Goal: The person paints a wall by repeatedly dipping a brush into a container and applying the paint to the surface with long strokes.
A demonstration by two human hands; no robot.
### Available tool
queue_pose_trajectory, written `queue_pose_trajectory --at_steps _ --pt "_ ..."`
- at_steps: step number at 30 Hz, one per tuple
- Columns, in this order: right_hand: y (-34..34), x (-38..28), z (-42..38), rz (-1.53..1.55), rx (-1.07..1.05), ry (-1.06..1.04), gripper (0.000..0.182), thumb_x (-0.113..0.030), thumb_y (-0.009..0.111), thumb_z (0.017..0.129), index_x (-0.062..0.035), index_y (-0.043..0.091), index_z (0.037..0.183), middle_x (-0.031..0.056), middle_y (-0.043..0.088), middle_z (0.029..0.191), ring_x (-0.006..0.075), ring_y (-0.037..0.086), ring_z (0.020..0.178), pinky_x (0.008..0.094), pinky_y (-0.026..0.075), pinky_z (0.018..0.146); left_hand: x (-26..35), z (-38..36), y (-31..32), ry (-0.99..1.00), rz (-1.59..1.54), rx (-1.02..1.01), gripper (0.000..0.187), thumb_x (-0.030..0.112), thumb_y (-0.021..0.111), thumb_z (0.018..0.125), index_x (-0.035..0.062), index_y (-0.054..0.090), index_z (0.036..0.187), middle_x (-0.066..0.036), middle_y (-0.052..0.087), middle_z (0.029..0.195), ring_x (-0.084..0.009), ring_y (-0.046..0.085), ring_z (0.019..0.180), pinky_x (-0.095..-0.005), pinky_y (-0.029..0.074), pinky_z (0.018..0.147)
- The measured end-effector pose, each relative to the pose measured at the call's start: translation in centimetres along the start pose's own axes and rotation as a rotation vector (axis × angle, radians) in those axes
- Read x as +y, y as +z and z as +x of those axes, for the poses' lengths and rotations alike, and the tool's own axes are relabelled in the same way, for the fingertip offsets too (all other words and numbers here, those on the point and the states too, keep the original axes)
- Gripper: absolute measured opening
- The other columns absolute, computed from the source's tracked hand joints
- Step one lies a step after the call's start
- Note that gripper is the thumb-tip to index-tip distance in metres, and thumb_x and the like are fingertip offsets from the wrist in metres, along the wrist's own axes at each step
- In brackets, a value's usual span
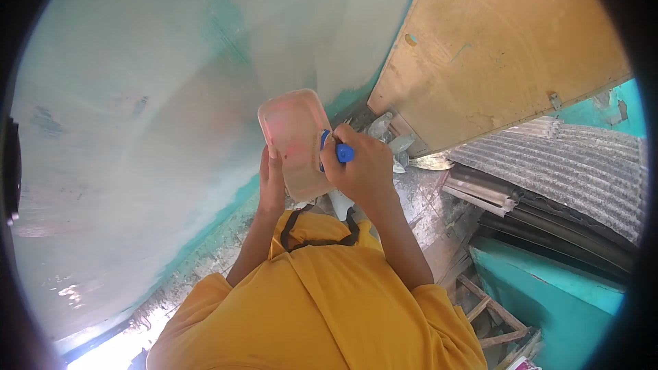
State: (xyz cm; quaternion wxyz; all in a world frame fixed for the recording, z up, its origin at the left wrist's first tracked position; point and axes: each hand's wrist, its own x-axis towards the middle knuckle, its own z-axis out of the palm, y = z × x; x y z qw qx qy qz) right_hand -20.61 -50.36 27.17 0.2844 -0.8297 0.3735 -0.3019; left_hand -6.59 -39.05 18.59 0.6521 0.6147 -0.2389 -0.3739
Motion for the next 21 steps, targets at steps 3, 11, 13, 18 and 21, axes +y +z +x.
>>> queue_pose_trajectory --at_steps 3,11,13,18,21 --pt "0.2 -0.7 -0.2 -0.093 -0.067 0.004 0.018 -0.019 0.065 0.086 -0.007 0.058 0.075 0.0151 0.061 0.059 0.0386 0.061 0.055 0.045 0.047 0.052 -1.9 0.2 0.0 -0.056 -0.056 0.076 0.078 0.059 0.045 0.102 -0.0043 0.034 0.147 -0.016 0.051 0.135 -0.023 0.051 0.124 -0.0347 0.042 0.104" --pt "1.0 0.0 0.2 -0.12 -0.074 0.007 0.019 -0.023 0.064 0.086 -0.0077 0.059 0.074 0.0162 0.061 0.059 0.0407 0.061 0.057 0.0463 0.049 0.053 -3.1 -0.1 0.1 -0.201 -0.236 -0.068 0.083 0.065 0.04 0.1 -0.0045 0.037 0.144 -0.014 0.053 0.132 -0.0212 0.052 0.122 -0.0343 0.043 0.103" --pt "1.0 0.0 0.3 -0.161 -0.086 -0.004 0.019 -0.022 0.064 0.086 -0.0077 0.059 0.075 0.0161 0.06 0.059 0.0409 0.061 0.056 0.0461 0.048 0.053 -2.4 -0.2 0.1 -0.237 -0.246 -0.064 0.083 0.065 0.039 0.101 -0.0048 0.037 0.144 -0.014 0.052 0.133 -0.0215 0.052 0.123 -0.0345 0.043 0.103" --pt "1.1 0.2 0.4 -0.046 -0.094 0.02 0.018 -0.02 0.063 0.087 -0.0066 0.059 0.075 0.0167 0.059 0.057 0.0403 0.06 0.055 0.0464 0.047 0.052 -2.4 -0.1 0.2 -0.191 -0.21 -0.042 0.082 0.064 0.039 0.101 -0.0052 0.038 0.144 -0.015 0.051 0.136 -0.0222 0.051 0.125 -0.0347 0.042 0.104" --pt "1.7 0.2 0.6 -0.074 -0.051 0.012 0.02 -0.02 0.063 0.088 -0.0057 0.059 0.074 0.0168 0.059 0.057 0.0404 0.059 0.054 0.0461 0.047 0.052 -2.6 -0.1 0.1 -0.243 -0.275 -0.094 0.081 0.062 0.039 0.102 -0.0054 0.035 0.147 -0.016 0.05 0.139 -0.0233 0.049 0.128 -0.0354 0.04 0.107"
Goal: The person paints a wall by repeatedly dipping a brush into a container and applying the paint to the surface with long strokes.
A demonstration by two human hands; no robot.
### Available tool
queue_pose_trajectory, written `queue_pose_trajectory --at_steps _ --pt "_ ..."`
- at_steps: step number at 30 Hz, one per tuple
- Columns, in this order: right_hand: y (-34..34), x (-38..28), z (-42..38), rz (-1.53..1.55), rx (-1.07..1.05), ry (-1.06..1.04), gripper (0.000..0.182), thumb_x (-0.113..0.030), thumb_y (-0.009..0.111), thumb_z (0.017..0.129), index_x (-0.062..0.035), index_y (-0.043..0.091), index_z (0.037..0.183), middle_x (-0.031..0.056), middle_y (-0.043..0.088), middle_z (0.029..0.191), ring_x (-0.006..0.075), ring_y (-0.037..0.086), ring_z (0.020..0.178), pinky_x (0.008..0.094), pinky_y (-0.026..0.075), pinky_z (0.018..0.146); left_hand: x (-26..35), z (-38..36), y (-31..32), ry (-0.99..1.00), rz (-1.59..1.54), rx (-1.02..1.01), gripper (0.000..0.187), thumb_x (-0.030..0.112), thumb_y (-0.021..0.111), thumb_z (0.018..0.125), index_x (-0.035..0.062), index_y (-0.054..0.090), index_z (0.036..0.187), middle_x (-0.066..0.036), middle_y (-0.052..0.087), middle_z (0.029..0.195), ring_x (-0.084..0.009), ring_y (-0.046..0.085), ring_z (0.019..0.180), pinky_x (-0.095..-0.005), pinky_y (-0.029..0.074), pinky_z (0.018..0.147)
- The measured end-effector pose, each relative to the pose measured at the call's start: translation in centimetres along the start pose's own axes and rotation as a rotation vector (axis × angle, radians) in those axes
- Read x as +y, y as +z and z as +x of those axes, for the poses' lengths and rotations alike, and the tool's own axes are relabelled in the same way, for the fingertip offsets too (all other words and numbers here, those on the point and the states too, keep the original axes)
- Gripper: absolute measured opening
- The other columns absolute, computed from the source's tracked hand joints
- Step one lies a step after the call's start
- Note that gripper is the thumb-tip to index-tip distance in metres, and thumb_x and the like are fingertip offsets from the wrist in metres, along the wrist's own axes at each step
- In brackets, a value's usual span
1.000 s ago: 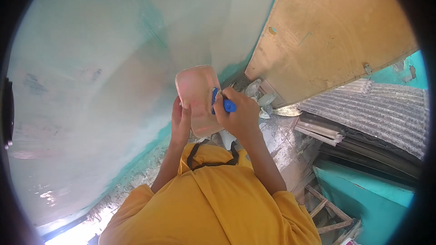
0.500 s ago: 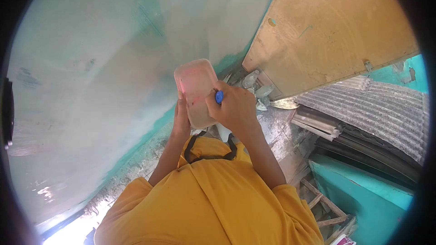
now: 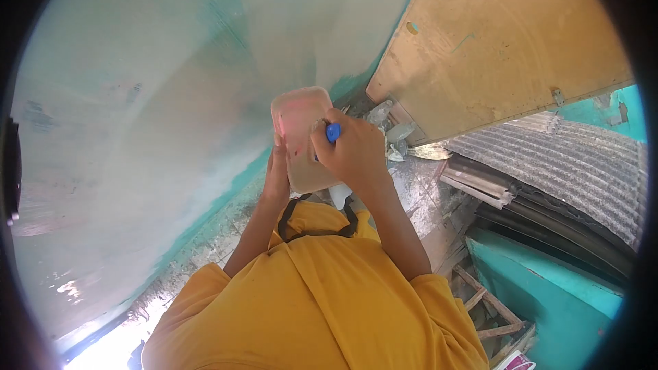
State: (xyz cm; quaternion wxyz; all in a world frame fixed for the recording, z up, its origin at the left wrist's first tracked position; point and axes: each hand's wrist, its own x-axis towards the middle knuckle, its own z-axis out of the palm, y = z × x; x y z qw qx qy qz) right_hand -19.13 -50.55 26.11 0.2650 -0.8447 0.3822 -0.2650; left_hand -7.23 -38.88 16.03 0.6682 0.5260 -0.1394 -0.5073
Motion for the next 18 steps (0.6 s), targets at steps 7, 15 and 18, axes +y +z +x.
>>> queue_pose_trajectory --at_steps 7,15,18 --pt "0.3 0.7 0.7 0.066 -0.107 -0.089 0.019 -0.018 0.063 0.089 -0.0042 0.06 0.077 0.0176 0.061 0.061 0.0399 0.06 0.057 0.0445 0.046 0.052 -0.6 0.2 -0.9 0.034 0.078 -0.042 0.077 0.058 0.037 0.104 -0.0035 0.033 0.15 -0.015 0.047 0.144 -0.0239 0.044 0.134 -0.0359 0.034 0.112" --pt "0.7 1.2 0.8 0.063 -0.177 -0.152 0.019 -0.016 0.063 0.09 -0.0034 0.059 0.076 0.0185 0.059 0.062 0.0396 0.06 0.059 0.0435 0.045 0.052 -0.1 -0.3 -1.7 0.017 0.107 -0.061 0.077 0.058 0.037 0.105 -0.0037 0.032 0.151 -0.016 0.044 0.148 -0.0246 0.042 0.137 -0.0361 0.033 0.113" --pt "0.3 0.2 1.2 0.15 -0.033 -0.014 0.017 -0.015 0.063 0.089 -0.0037 0.058 0.077 0.0184 0.059 0.061 0.0402 0.059 0.058 0.0435 0.045 0.051 -0.2 -0.2 -2.0 0.028 0.118 -0.065 0.078 0.058 0.037 0.104 -0.0033 0.032 0.151 -0.017 0.043 0.149 -0.025 0.041 0.138 -0.036 0.032 0.114"
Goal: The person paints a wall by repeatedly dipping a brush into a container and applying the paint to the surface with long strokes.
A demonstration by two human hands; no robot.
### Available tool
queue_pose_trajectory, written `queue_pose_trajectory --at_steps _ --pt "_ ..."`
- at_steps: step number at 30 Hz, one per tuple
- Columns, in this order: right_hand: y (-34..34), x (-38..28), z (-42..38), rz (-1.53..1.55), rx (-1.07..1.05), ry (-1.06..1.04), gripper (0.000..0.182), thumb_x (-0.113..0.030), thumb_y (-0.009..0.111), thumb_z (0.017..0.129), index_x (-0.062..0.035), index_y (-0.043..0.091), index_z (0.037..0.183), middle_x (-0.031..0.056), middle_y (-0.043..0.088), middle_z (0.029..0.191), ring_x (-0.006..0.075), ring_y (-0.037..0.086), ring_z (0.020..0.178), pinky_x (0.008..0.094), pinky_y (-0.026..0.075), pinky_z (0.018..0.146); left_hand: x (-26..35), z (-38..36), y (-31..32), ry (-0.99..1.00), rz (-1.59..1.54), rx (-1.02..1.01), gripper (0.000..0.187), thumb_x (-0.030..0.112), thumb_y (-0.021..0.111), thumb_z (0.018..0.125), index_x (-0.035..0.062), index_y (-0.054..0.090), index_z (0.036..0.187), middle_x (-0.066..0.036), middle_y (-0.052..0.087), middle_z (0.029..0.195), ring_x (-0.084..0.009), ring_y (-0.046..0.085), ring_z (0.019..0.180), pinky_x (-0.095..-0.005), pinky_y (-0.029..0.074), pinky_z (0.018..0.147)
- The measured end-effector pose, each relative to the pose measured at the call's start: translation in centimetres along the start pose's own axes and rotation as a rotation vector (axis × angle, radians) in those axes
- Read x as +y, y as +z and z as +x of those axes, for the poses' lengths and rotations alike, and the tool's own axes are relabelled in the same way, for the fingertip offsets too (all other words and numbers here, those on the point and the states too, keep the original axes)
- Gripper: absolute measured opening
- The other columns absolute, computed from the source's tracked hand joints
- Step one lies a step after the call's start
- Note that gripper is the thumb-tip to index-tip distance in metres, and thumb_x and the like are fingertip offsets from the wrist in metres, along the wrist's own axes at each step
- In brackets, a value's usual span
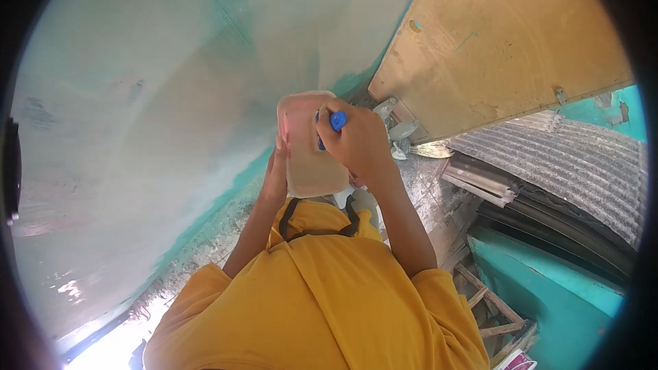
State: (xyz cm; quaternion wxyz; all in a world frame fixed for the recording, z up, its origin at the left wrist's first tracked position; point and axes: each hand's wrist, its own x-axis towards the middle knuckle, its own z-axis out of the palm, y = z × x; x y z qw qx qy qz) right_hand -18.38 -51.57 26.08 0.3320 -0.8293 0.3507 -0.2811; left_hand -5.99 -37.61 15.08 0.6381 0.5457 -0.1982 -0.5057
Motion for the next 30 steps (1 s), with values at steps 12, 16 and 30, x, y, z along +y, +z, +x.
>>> queue_pose_trajectory --at_steps 12,16,30 --pt "-1.1 0.7 -0.1 0.092 0.112 0.006 0.019 -0.018 0.06 0.091 -0.0055 0.059 0.075 0.0147 0.057 0.057 0.0347 0.059 0.05 0.0428 0.045 0.05 0.9 0.2 -0.1 -0.003 -0.031 0.004 0.081 0.06 0.038 0.103 -0.0053 0.032 0.151 -0.019 0.044 0.148 -0.0257 0.042 0.138 -0.0363 0.034 0.113" --pt "-2.7 1.2 -0.8 0.135 0.187 0.07 0.02 -0.016 0.06 0.091 -0.0039 0.059 0.075 0.0134 0.056 0.058 0.0307 0.058 0.049 0.0387 0.043 0.049 0.9 0.8 -0.4 -0.009 -0.038 0.063 0.078 0.058 0.04 0.103 -0.0055 0.037 0.147 -0.017 0.05 0.141 -0.0243 0.047 0.131 -0.0356 0.038 0.109" --pt "-6.8 6.6 -1.7 0.537 0.476 0.356 0.026 -0.019 0.052 0.099 -0.0001 0.064 0.084 0.0082 0.066 0.073 0.0108 0.06 0.059 0.024 0.048 0.054 0.5 2.8 0.4 0.009 -0.079 -0.021 0.079 0.061 0.036 0.103 -0.0001 0.029 0.154 -0.014 0.043 0.151 -0.0244 0.044 0.137 -0.0372 0.037 0.113"
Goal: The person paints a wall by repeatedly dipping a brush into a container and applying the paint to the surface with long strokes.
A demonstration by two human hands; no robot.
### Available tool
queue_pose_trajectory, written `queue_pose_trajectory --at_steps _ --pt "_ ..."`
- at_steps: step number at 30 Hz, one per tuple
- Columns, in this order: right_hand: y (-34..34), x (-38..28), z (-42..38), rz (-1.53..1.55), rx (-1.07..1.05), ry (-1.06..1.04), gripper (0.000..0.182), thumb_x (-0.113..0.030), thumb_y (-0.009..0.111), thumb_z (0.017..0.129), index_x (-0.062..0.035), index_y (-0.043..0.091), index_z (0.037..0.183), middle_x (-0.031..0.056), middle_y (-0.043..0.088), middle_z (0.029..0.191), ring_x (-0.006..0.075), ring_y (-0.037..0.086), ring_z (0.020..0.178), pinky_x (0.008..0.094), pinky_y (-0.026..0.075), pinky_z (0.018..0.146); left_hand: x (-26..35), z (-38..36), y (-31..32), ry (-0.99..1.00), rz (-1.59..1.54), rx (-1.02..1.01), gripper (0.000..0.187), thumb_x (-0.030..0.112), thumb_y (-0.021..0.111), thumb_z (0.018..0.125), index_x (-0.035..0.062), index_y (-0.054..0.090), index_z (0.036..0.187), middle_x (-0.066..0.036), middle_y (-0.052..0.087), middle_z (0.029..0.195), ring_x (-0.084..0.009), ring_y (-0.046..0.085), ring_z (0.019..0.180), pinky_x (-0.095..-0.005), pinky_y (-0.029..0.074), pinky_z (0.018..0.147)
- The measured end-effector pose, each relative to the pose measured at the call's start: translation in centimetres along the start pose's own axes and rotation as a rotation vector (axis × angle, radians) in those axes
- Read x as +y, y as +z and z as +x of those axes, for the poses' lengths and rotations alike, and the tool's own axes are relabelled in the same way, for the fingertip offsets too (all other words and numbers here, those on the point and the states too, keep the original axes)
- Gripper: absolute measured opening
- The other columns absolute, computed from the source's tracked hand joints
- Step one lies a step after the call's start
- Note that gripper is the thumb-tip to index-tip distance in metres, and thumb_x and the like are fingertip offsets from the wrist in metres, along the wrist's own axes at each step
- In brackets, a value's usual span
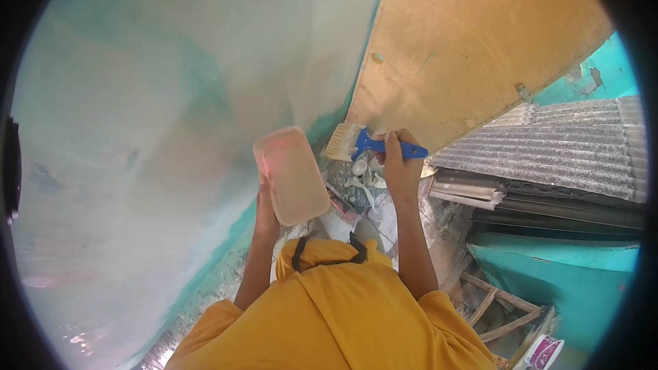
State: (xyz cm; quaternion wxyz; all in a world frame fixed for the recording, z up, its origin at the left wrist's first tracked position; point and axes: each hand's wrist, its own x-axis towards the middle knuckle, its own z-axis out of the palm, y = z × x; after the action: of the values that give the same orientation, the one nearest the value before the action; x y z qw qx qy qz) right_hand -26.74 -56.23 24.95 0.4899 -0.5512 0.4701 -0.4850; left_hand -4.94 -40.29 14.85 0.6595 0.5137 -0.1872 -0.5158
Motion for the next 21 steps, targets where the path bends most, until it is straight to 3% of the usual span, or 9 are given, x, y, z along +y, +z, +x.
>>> queue_pose_trajectory --at_steps 6,8,9,12,15,18,21 --pt "-0.4 1.1 6.5 0.243 0.084 0.103 0.031 -0.029 0.054 0.1 -0.0011 0.067 0.102 0.0102 0.07 0.085 0.0144 0.065 0.073 0.0273 0.052 0.066 1.1 0.0 2.8 0.027 -0.017 0.041 0.083 0.063 0.038 0.102 0.0003 0.024 0.155 -0.013 0.04 0.153 -0.0244 0.041 0.139 -0.0386 0.035 0.114" --pt "0.8 0.1 9.8 0.36 0.046 0.089 0.032 -0.03 0.055 0.1 -0.0017 0.066 0.108 0.0098 0.071 0.093 0.0141 0.066 0.08 0.028 0.053 0.071 1.1 -0.3 4.1 0.057 -0.069 0.159 0.069 0.054 0.04 0.105 -0.0023 0.04 0.145 -0.011 0.054 0.136 -0.0188 0.051 0.124 -0.033 0.042 0.104" --pt "1.5 -0.9 11.6 0.413 0.027 0.083 0.032 -0.03 0.056 0.1 -0.0023 0.066 0.113 0.0093 0.071 0.098 0.0142 0.066 0.085 0.029 0.053 0.076 1.1 -0.4 4.8 0.084 -0.062 0.162 0.069 0.054 0.04 0.105 -0.0023 0.04 0.145 -0.011 0.054 0.136 -0.0188 0.051 0.124 -0.033 0.042 0.104" --pt "4.4 -3.6 17.5 0.523 -0.068 -0.102 0.032 -0.029 0.056 0.101 -0.0018 0.065 0.117 0.0098 0.07 0.1 0.0152 0.066 0.085 0.0303 0.054 0.079 1.4 -0.7 7.0 0.104 -0.076 0.25 0.07 0.054 0.04 0.105 -0.0016 0.039 0.146 -0.011 0.053 0.138 -0.0193 0.051 0.125 -0.0337 0.042 0.105" --pt "7.7 -6.4 21.5 0.68 -0.111 -0.159 0.035 -0.03 0.054 0.102 -0.0009 0.063 0.121 0.0115 0.07 0.103 0.0176 0.068 0.09 0.0321 0.055 0.084 1.7 -1.3 9.2 0.136 -0.113 0.274 0.071 0.055 0.04 0.105 -0.0009 0.038 0.148 -0.011 0.052 0.139 -0.0202 0.051 0.126 -0.0345 0.042 0.105" --pt "10.0 -2.8 23.6 0.679 -0.154 -0.141 0.037 -0.03 0.051 0.104 0.0001 0.061 0.122 0.0131 0.07 0.103 0.0202 0.069 0.096 0.0347 0.055 0.09 1.4 -1.6 10.4 0.174 -0.106 0.315 0.073 0.057 0.04 0.104 -0.0005 0.038 0.149 -0.011 0.051 0.14 -0.0209 0.051 0.127 -0.035 0.042 0.105" --pt "10.9 6.6 24.6 0.608 -0.065 -0.069 0.029 -0.023 0.053 0.103 0.0019 0.064 0.114 0.0152 0.07 0.105 0.0203 0.071 0.09 0.0318 0.058 0.083 0.5 -1.9 10.9 0.185 -0.131 0.375 0.073 0.058 0.04 0.103 -0.0003 0.038 0.148 -0.011 0.051 0.14 -0.0211 0.051 0.126 -0.0354 0.043 0.104"
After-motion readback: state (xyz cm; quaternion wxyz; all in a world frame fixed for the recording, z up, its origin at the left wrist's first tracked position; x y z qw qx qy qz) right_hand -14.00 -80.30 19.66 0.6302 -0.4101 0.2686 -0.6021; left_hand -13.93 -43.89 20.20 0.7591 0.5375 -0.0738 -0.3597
